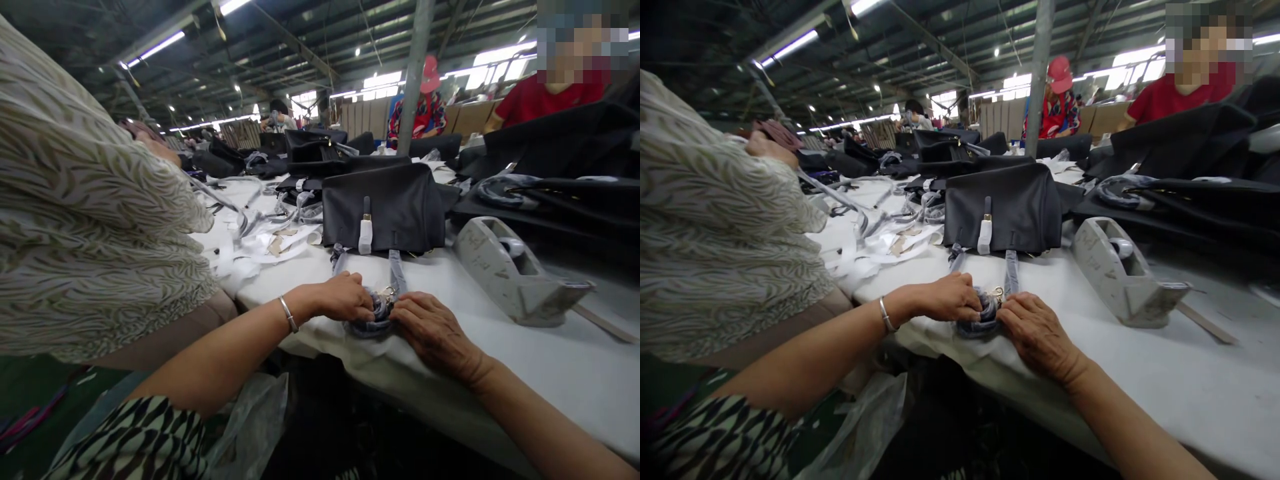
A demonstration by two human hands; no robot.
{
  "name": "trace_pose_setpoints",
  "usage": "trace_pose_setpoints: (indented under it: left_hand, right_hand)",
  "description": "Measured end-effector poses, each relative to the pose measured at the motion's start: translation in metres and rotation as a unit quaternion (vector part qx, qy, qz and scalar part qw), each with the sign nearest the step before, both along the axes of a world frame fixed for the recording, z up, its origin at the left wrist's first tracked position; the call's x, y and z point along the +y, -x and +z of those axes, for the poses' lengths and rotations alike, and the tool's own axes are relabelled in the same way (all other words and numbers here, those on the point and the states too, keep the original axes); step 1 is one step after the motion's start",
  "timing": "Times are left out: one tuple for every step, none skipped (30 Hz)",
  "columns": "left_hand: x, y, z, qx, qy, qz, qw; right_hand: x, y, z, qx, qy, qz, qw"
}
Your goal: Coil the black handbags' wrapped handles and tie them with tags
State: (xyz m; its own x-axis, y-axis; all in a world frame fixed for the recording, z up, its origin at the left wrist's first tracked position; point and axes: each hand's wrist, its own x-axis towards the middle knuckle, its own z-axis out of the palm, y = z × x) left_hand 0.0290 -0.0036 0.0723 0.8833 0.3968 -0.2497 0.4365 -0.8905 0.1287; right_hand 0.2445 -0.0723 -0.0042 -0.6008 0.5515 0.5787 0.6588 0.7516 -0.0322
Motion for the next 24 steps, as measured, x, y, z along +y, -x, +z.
trace_pose_setpoints:
  left_hand:
    - [0.001, -0.001, 0.000, 0.001, -0.008, -0.004, 1.000]
    - [0.001, -0.003, 0.001, 0.006, -0.017, -0.010, 1.000]
    - [0.002, -0.005, 0.003, 0.010, -0.024, -0.019, 0.999]
    - [0.004, -0.006, 0.004, 0.012, -0.030, -0.028, 0.999]
    - [0.005, -0.007, 0.006, 0.012, -0.033, -0.037, 0.999]
    - [0.007, -0.007, 0.006, 0.010, -0.034, -0.044, 0.998]
    - [0.008, -0.006, 0.006, 0.005, -0.031, -0.048, 0.998]
    - [0.009, -0.004, 0.005, -0.002, -0.025, -0.047, 0.999]
    - [0.009, -0.001, 0.003, -0.014, -0.017, -0.042, 0.999]
    - [0.009, 0.003, 0.000, -0.029, -0.006, -0.036, 0.999]
    - [0.008, 0.007, -0.003, -0.049, 0.004, -0.032, 0.998]
    - [0.005, 0.011, -0.007, -0.072, 0.013, -0.029, 0.997]
    - [0.003, 0.014, -0.011, -0.095, 0.016, -0.027, 0.995]
    - [-0.001, 0.017, -0.015, -0.113, 0.013, -0.027, 0.993]
    - [-0.004, 0.020, -0.019, -0.126, 0.002, -0.027, 0.992]
    - [-0.008, 0.021, -0.022, -0.133, -0.015, -0.024, 0.991]
    - [-0.012, 0.022, -0.025, -0.137, -0.037, -0.019, 0.990]
    - [-0.016, 0.023, -0.029, -0.141, -0.059, -0.013, 0.988]
    - [-0.019, 0.022, -0.032, -0.147, -0.077, -0.005, 0.986]
    - [-0.022, 0.021, -0.036, -0.157, -0.088, 0.005, 0.984]
    - [-0.025, 0.020, -0.040, -0.170, -0.094, 0.018, 0.981]
    - [-0.027, 0.019, -0.044, -0.184, -0.095, 0.029, 0.978]
    - [-0.028, 0.017, -0.048, -0.196, -0.094, 0.038, 0.975]
    - [-0.029, 0.015, -0.052, -0.207, -0.093, 0.045, 0.973]
  right_hand:
    - [0.000, 0.000, -0.001, -0.005, 0.000, -0.003, 1.000]
    - [0.000, 0.000, -0.001, -0.008, 0.000, -0.005, 1.000]
    - [0.000, -0.001, -0.001, -0.009, 0.001, -0.007, 1.000]
    - [0.000, -0.001, -0.002, -0.006, 0.001, -0.010, 1.000]
    - [0.000, -0.001, -0.002, -0.002, 0.003, -0.014, 1.000]
    - [0.000, -0.002, -0.002, 0.003, 0.006, -0.019, 1.000]
    - [0.000, -0.002, -0.002, 0.007, 0.011, -0.023, 1.000]
    - [0.000, -0.003, -0.002, 0.011, 0.017, -0.025, 0.999]
    - [0.001, -0.003, -0.001, 0.014, 0.024, -0.026, 0.999]
    - [0.001, -0.004, -0.001, 0.015, 0.033, -0.025, 0.999]
    - [0.001, -0.004, -0.001, 0.016, 0.043, -0.023, 0.999]
    - [0.001, -0.004, 0.000, 0.017, 0.051, -0.022, 0.998]
    - [0.000, -0.005, 0.000, 0.018, 0.060, -0.024, 0.998]
    - [0.000, -0.005, 0.001, 0.020, 0.066, -0.028, 0.997]
    - [0.000, -0.004, 0.001, 0.023, 0.071, -0.035, 0.997]
    - [-0.001, -0.004, 0.002, 0.025, 0.073, -0.043, 0.996]
    - [-0.002, -0.004, 0.003, 0.028, 0.074, -0.050, 0.996]
    - [-0.002, -0.003, 0.003, 0.032, 0.074, -0.057, 0.995]
    - [-0.003, -0.003, 0.004, 0.038, 0.071, -0.062, 0.995]
    - [-0.003, -0.003, 0.004, 0.048, 0.065, -0.067, 0.995]
    - [-0.004, -0.003, 0.004, 0.059, 0.055, -0.073, 0.994]
    - [-0.004, -0.003, 0.004, 0.070, 0.044, -0.078, 0.993]
    - [-0.004, -0.004, 0.004, 0.080, 0.033, -0.083, 0.993]
    - [-0.003, -0.005, 0.003, 0.087, 0.023, -0.088, 0.992]
